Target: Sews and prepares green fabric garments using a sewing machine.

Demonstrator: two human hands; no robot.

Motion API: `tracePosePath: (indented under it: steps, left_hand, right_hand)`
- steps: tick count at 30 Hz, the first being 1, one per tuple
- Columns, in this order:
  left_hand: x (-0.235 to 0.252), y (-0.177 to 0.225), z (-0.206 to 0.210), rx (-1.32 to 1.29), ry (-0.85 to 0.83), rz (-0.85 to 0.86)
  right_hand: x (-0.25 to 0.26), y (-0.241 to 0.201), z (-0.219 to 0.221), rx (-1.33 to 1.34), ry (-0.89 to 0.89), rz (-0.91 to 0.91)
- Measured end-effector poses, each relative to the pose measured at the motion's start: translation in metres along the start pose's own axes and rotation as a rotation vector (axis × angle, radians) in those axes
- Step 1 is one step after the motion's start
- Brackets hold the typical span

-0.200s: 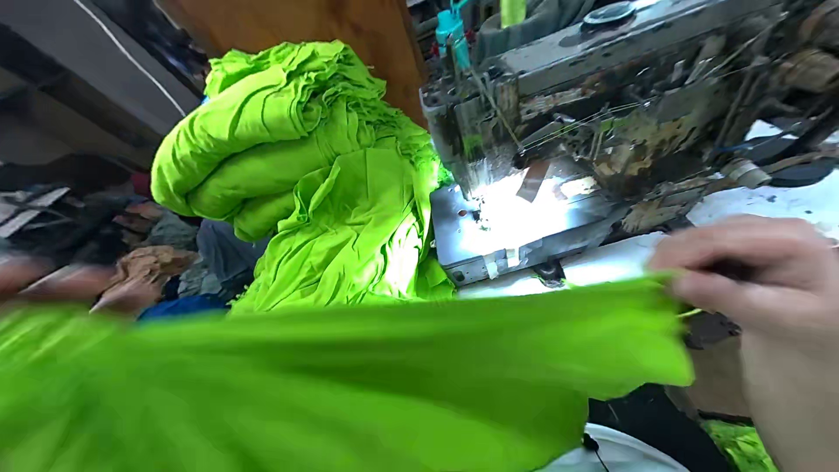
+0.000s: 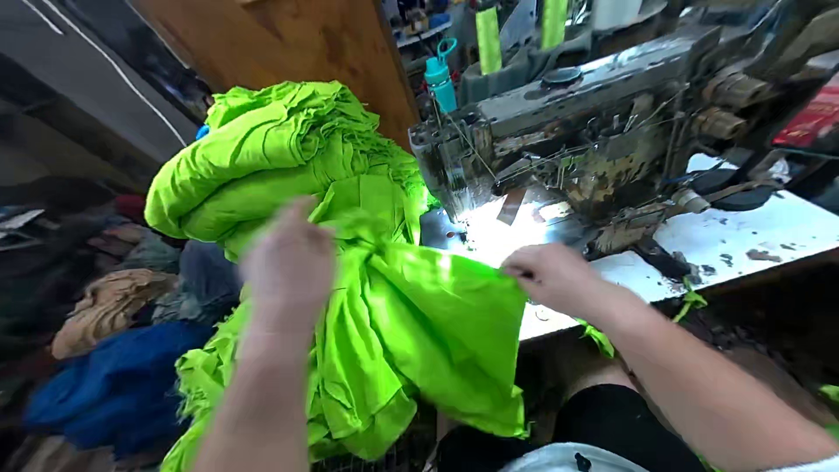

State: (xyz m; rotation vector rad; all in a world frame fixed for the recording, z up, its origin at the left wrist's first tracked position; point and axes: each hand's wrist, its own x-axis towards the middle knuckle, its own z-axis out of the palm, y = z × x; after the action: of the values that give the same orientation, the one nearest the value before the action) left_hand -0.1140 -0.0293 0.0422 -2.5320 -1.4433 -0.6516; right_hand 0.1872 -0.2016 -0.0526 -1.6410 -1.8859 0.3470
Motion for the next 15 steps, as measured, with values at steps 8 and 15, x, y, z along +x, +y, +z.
tracePosePath:
  steps: [8,15]
  left_hand:
    - [-0.084,0.131,0.070,-0.200,-0.529,0.180]
    - [-0.159,0.141,0.112,-0.866,-0.163,0.164]
  right_hand:
    - [-0.032,0.000,0.030,-0.150,0.023,-0.108]
    - [-0.068,0.014,0.086,-0.077,0.343,-0.313]
